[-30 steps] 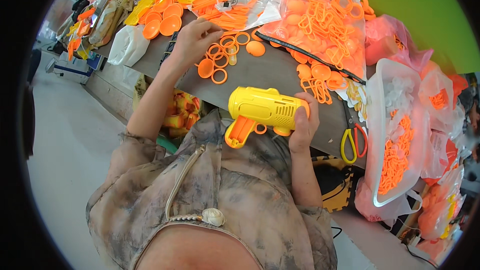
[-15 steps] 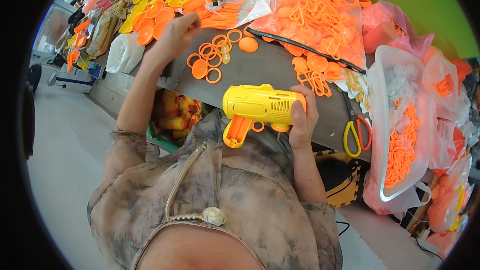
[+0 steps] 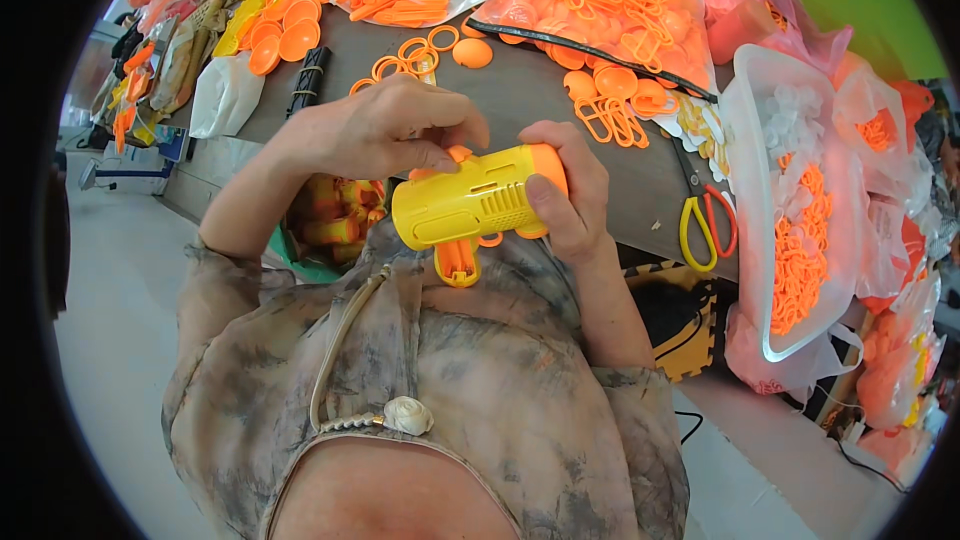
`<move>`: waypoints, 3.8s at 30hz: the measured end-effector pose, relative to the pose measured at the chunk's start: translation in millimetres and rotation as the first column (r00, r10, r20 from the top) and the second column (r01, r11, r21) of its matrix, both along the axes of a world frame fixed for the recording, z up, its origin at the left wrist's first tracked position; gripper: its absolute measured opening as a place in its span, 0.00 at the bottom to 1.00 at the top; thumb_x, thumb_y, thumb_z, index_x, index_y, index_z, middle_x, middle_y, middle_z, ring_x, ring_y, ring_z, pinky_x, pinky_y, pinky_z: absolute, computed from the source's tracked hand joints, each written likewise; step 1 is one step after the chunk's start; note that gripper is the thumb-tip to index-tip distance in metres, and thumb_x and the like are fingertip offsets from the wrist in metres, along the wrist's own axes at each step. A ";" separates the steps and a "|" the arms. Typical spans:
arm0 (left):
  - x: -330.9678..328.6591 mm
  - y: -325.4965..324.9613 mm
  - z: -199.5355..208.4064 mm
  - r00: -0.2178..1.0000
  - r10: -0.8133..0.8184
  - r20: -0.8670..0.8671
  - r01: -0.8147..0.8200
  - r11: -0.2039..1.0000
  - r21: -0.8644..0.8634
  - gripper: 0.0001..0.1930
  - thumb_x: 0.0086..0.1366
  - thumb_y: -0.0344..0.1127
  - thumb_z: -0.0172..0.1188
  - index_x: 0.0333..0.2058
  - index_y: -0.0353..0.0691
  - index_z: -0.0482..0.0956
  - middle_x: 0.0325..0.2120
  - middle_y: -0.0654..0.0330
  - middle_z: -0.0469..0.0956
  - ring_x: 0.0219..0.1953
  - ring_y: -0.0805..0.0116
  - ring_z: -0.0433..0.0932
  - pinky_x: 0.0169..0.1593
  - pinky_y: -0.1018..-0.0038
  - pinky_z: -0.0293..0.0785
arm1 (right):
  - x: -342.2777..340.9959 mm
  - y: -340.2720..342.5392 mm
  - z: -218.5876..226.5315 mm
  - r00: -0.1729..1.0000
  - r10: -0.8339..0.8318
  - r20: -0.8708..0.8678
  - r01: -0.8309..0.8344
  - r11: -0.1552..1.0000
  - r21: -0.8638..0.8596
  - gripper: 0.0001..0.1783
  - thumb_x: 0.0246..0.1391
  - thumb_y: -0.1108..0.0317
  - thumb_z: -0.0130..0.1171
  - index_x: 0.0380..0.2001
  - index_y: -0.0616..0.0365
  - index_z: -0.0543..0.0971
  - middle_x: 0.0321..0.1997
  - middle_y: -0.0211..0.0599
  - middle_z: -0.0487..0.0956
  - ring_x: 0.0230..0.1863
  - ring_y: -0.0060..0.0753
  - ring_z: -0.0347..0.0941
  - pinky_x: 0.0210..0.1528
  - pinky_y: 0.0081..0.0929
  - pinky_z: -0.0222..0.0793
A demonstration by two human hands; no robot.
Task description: Assembling a yellow plastic toy gun by fitting internal components and closing the outer casing.
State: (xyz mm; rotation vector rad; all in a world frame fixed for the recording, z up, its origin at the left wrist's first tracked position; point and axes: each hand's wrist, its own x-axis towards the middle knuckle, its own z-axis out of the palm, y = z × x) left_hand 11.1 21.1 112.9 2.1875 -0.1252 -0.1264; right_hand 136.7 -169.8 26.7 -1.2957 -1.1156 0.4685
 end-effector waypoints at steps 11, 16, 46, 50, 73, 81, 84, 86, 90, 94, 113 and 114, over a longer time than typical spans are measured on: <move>-21.4 -33.6 -69.9 0.909 0.351 0.226 -0.329 0.935 -0.131 0.15 0.52 0.32 0.66 0.38 0.32 0.78 0.28 0.56 0.77 0.29 0.67 0.76 0.34 0.73 0.71 | -14.6 -5.2 -18.2 0.985 -0.171 0.000 0.171 0.984 -0.041 0.21 0.53 0.56 0.45 0.39 0.66 0.71 0.36 0.36 0.72 0.35 0.24 0.66 0.38 0.21 0.62; -29.8 -62.8 -71.3 0.818 0.280 0.503 -0.475 0.822 0.315 0.44 0.39 0.47 0.73 0.52 0.28 0.66 0.37 0.52 0.76 0.38 0.52 0.75 0.44 0.63 0.72 | -16.3 -3.1 -27.1 0.965 -0.260 -0.037 0.260 0.965 -0.024 0.21 0.54 0.57 0.45 0.40 0.66 0.72 0.36 0.37 0.72 0.35 0.23 0.66 0.38 0.21 0.61; -39.5 -55.4 -62.0 0.761 0.523 0.383 -0.395 0.843 -0.364 0.37 0.43 0.40 0.76 0.49 0.33 0.65 0.40 0.54 0.74 0.42 0.68 0.75 0.45 0.74 0.72 | -14.4 -5.0 -2.6 0.926 -0.356 -0.125 0.372 0.916 0.152 0.24 0.59 0.54 0.34 0.39 0.68 0.68 0.33 0.42 0.73 0.32 0.27 0.70 0.36 0.23 0.65; -40.5 -53.6 -60.8 0.724 0.470 0.504 -0.368 0.882 -0.294 0.35 0.43 0.40 0.75 0.46 0.32 0.67 0.38 0.54 0.74 0.40 0.68 0.76 0.43 0.74 0.72 | -17.3 -5.8 -2.6 0.931 -0.308 -0.195 0.339 0.928 0.153 0.25 0.59 0.53 0.34 0.39 0.67 0.69 0.34 0.42 0.73 0.34 0.28 0.70 0.37 0.22 0.65; -46.8 -19.9 -42.7 0.881 0.353 0.315 -0.263 0.919 -0.294 0.36 0.40 0.38 0.76 0.49 0.35 0.69 0.41 0.56 0.74 0.44 0.65 0.75 0.47 0.72 0.71 | 9.1 -0.1 77.2 0.745 0.414 0.523 -0.137 0.862 -0.488 0.47 0.30 0.65 0.71 0.57 0.60 0.63 0.47 0.45 0.73 0.46 0.47 0.72 0.46 0.34 0.69; -27.2 -22.0 -39.0 0.823 0.026 0.567 -0.242 0.920 0.309 0.33 0.39 0.38 0.71 0.44 0.35 0.67 0.31 0.54 0.71 0.33 0.53 0.74 0.33 0.63 0.70 | 12.8 4.7 54.9 0.665 0.359 0.655 -0.129 0.919 -0.373 0.45 0.31 0.67 0.69 0.56 0.61 0.62 0.34 0.42 0.71 0.32 0.43 0.72 0.30 0.33 0.70; -18.5 -14.8 -50.8 0.860 -0.033 0.509 -0.161 0.930 0.331 0.30 0.39 0.41 0.71 0.41 0.34 0.68 0.29 0.54 0.71 0.32 0.53 0.74 0.33 0.64 0.70 | 18.0 4.3 45.5 0.651 0.364 0.666 -0.141 0.920 -0.364 0.45 0.31 0.65 0.69 0.56 0.62 0.62 0.34 0.42 0.71 0.30 0.43 0.72 0.28 0.33 0.70; -11.7 -12.3 -58.6 0.863 -0.053 0.503 -0.131 0.937 0.324 0.30 0.39 0.41 0.71 0.40 0.34 0.68 0.28 0.54 0.71 0.32 0.53 0.74 0.33 0.64 0.70 | 22.8 5.2 41.7 0.621 0.431 0.655 -0.125 0.879 -0.459 0.45 0.32 0.63 0.69 0.55 0.63 0.62 0.33 0.41 0.70 0.29 0.43 0.72 0.27 0.32 0.69; -1.0 -10.3 -72.0 0.896 -0.067 0.438 -0.062 0.960 0.273 0.29 0.38 0.40 0.71 0.37 0.34 0.68 0.25 0.54 0.71 0.30 0.52 0.74 0.32 0.64 0.70 | 30.8 5.3 27.8 0.638 0.484 0.599 -0.143 0.839 -0.526 0.43 0.33 0.60 0.68 0.54 0.62 0.62 0.33 0.41 0.70 0.29 0.43 0.72 0.27 0.32 0.69; 1.9 -6.3 -76.5 0.908 -0.044 0.416 -0.060 0.971 0.233 0.27 0.37 0.40 0.72 0.35 0.35 0.69 0.25 0.53 0.71 0.30 0.52 0.74 0.32 0.64 0.70 | 33.6 7.7 19.5 0.682 0.488 0.544 -0.160 0.826 -0.540 0.41 0.34 0.60 0.68 0.53 0.59 0.62 0.33 0.40 0.71 0.30 0.44 0.72 0.28 0.34 0.69; -24.3 -20.3 -80.3 0.720 0.689 0.084 -0.433 0.541 -0.721 0.45 0.45 0.34 0.74 0.59 0.34 0.57 0.41 0.57 0.71 0.44 0.68 0.74 0.49 0.71 0.71 | -0.6 7.2 -15.0 0.840 -0.080 -0.537 0.003 0.990 -0.143 0.27 0.56 0.60 0.51 0.53 0.68 0.65 0.47 0.40 0.72 0.45 0.29 0.72 0.51 0.25 0.66; -25.6 -20.2 -78.6 0.727 0.683 0.073 -0.395 0.503 -0.769 0.44 0.46 0.33 0.74 0.59 0.32 0.56 0.44 0.56 0.70 0.46 0.67 0.73 0.52 0.70 0.69 | -2.7 8.7 -16.9 0.822 -0.074 -0.565 0.017 0.994 -0.105 0.26 0.57 0.58 0.49 0.53 0.67 0.65 0.47 0.40 0.72 0.45 0.30 0.72 0.48 0.25 0.68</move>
